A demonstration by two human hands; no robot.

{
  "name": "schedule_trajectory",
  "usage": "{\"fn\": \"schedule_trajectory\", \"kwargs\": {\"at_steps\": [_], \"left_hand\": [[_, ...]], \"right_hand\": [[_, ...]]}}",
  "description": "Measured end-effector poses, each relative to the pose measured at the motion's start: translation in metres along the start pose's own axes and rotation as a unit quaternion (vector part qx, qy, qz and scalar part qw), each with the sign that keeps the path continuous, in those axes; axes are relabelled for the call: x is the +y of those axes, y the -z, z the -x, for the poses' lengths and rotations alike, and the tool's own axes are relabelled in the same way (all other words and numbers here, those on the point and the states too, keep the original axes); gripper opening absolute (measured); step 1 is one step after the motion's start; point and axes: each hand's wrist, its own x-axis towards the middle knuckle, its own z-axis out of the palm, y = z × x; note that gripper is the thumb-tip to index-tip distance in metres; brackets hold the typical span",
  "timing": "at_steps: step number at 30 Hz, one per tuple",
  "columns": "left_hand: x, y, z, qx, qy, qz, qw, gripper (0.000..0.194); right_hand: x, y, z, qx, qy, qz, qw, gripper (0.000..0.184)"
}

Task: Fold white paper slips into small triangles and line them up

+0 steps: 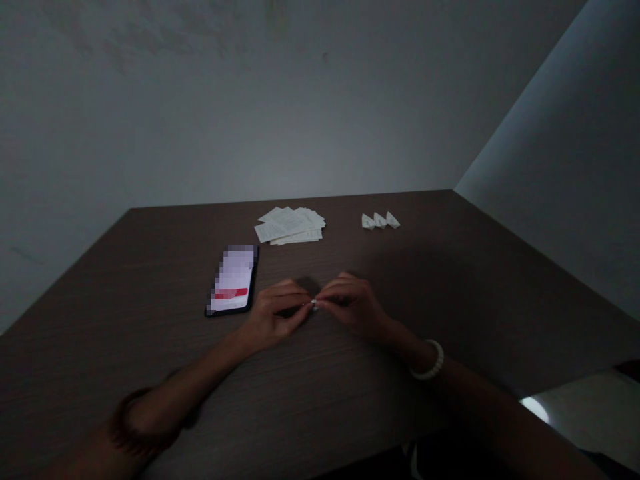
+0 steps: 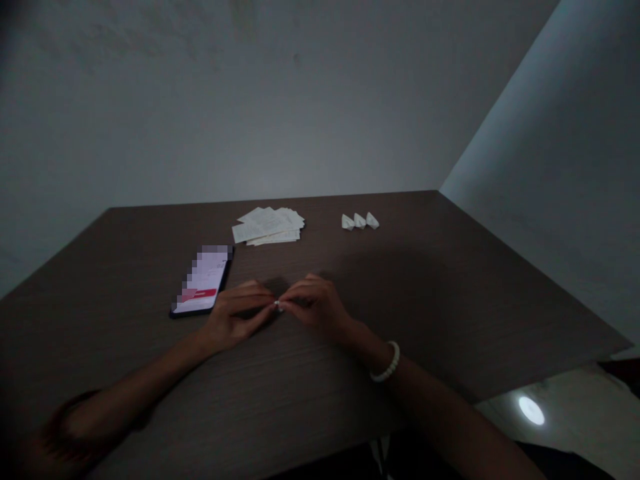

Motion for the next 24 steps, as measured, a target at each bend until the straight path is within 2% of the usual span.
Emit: {"fn": "schedule_trajectory", "kwargs": {"at_steps": [9,19,24], "left_hand": [[0.0045,0.0004,-0.0036,-0.010,-0.012,-0.004,1.000,0.009],[0.0034,0.0007,-0.0018,-0.019,-0.005,-0.002,1.000,0.008],[0.0073,0.0018,-0.0051,0.002,0.042,0.002,0.999,0.012]], "right_hand": [[0.0041,-0.0020,0.0023,-0.026,0.046,0.030,0.998,0.005],[0.0050,-0.0036,0.0025,-0.040,0.065,0.035,0.996,0.006],[0.0058,-0.0025,0.0029,-0.029,0.004,0.049,0.998,0.004]]}}
